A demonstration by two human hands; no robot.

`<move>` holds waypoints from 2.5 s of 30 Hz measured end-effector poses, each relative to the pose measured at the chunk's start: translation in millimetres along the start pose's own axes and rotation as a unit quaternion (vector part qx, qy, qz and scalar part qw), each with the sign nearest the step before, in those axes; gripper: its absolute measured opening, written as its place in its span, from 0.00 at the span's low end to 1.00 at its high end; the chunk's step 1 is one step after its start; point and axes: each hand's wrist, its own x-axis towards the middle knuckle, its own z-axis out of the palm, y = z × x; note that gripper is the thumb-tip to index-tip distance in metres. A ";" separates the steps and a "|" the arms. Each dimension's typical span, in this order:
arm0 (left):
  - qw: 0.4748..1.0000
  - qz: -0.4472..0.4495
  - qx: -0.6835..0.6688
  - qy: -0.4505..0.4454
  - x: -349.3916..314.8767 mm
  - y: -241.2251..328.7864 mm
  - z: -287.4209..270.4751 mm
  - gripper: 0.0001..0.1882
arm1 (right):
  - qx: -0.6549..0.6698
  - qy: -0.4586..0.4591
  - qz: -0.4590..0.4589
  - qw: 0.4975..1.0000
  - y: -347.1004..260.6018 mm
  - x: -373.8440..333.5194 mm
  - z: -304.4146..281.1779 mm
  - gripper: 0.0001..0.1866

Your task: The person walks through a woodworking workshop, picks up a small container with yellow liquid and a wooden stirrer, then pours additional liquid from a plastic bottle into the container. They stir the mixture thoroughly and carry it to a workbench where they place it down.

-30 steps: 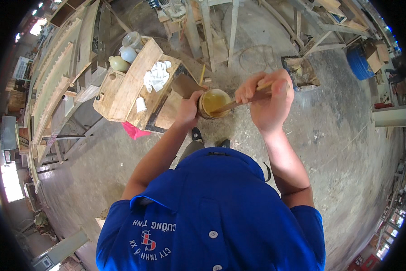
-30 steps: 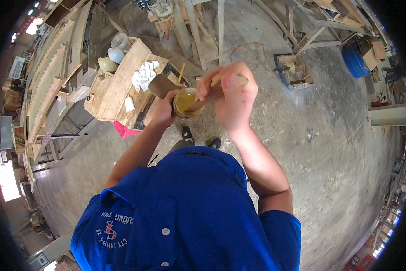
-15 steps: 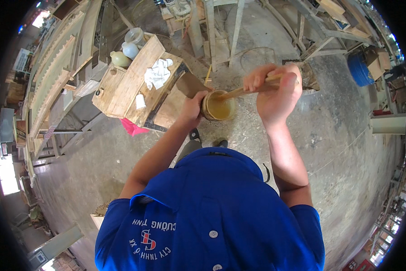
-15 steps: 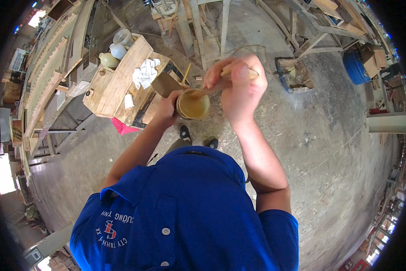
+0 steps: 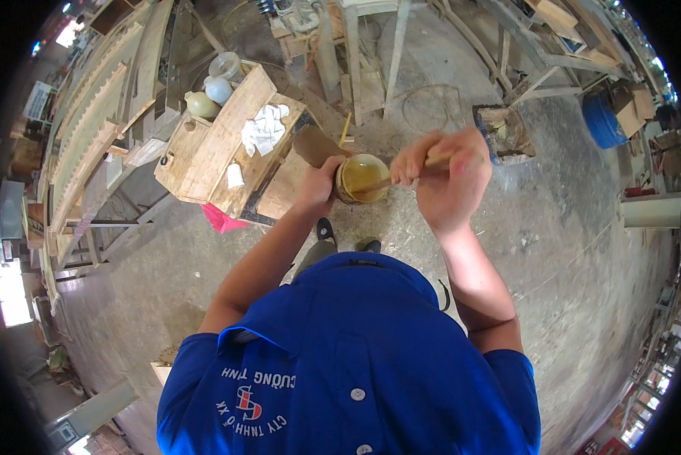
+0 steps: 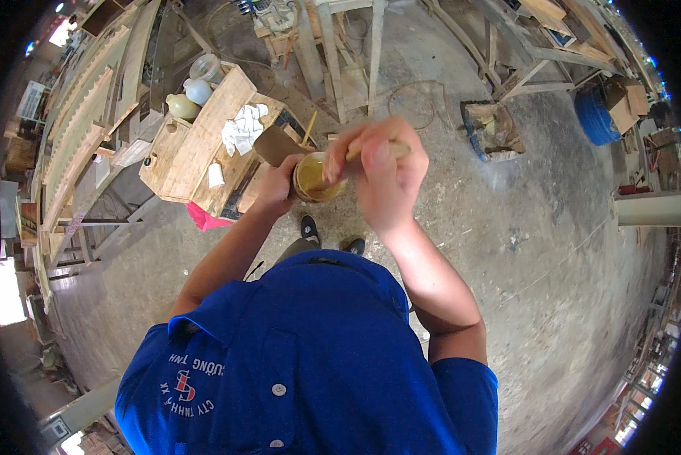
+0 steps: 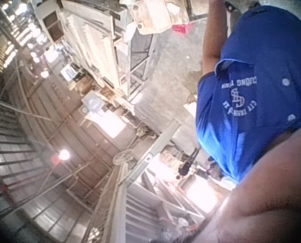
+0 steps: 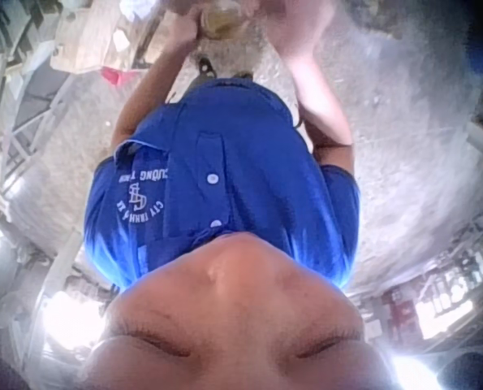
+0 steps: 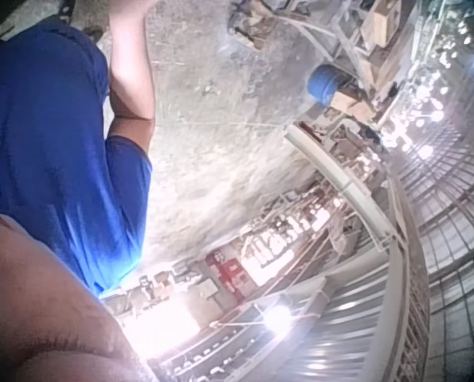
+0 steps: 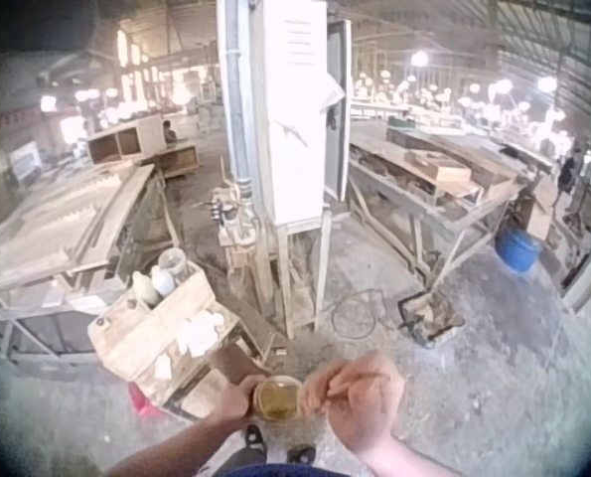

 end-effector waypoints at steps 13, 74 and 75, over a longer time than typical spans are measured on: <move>0.999 -0.027 0.040 0.003 -5.1 5.4 13.1 0.14 | 0.000 0.042 -0.047 0.998 -3.2 11.1 -0.9 0.22; 0.996 -0.049 0.039 0.064 5.6 -19.8 -18.6 0.16 | 0.026 0.207 0.010 0.978 26.4 -13.0 -27.3 0.14; 0.996 -0.054 0.033 0.061 8.1 -20.9 -19.7 0.16 | 0.039 0.211 0.003 0.977 26.3 -14.8 -26.6 0.13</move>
